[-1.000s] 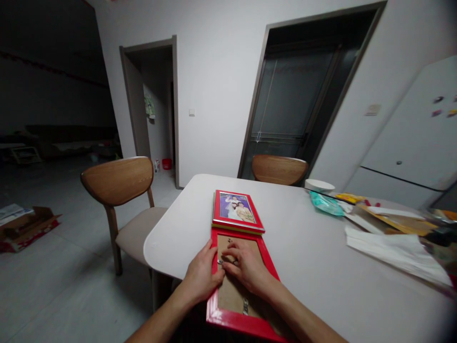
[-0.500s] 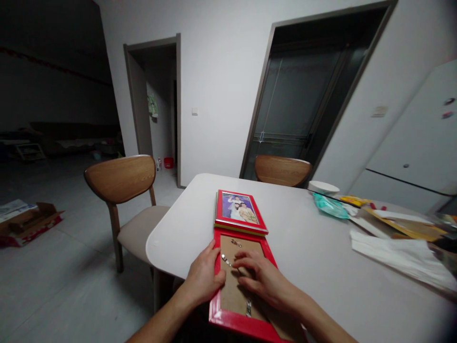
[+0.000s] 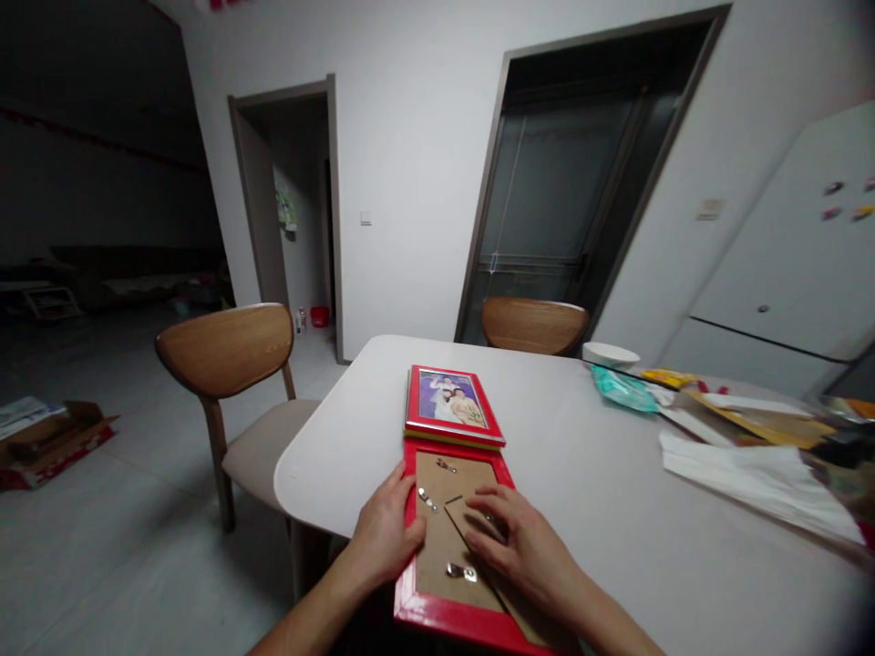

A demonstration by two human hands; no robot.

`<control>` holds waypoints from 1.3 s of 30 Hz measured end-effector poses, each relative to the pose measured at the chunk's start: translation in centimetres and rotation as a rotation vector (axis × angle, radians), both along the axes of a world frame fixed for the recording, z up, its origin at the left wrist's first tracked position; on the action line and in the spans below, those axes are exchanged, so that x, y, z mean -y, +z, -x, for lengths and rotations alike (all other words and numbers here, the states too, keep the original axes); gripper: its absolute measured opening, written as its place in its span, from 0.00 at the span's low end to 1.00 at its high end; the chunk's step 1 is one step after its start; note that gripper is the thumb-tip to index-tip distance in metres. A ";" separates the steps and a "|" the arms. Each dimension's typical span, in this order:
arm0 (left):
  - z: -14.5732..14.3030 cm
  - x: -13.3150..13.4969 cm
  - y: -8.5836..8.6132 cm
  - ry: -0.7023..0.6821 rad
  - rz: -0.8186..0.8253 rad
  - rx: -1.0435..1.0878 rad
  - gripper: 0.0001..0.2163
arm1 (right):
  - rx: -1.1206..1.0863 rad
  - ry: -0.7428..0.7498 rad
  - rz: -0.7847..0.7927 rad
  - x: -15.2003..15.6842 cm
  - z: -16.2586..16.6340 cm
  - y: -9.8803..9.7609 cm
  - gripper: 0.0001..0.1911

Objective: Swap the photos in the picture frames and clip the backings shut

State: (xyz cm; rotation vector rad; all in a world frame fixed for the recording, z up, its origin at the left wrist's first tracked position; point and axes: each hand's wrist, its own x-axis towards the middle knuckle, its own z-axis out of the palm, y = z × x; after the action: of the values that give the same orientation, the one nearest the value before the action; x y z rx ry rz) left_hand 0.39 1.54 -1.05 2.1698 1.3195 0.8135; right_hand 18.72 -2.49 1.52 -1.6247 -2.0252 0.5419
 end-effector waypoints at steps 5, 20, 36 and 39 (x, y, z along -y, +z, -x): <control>-0.1 -0.1 -0.2 0.005 -0.005 -0.008 0.22 | 0.161 -0.053 -0.041 -0.3 0.4 -0.6 0.17; -0.8 -0.7 1.9 0.045 0.313 0.683 0.09 | -0.033 -0.095 -0.169 -0.9 1.6 2.6 0.16; 4.8 -2.7 0.7 0.237 0.409 0.663 0.10 | 0.184 0.030 -0.080 0.5 -1.0 -0.1 0.14; 7.0 -3.3 0.5 0.297 0.344 0.598 0.11 | 0.156 0.096 -0.090 1.2 -0.6 0.1 0.12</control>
State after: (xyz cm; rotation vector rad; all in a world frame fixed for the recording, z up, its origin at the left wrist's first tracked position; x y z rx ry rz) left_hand -6.64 4.83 -0.55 1.3358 1.3435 1.1384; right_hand 19.30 -3.65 1.60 -1.5656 -2.2164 0.3613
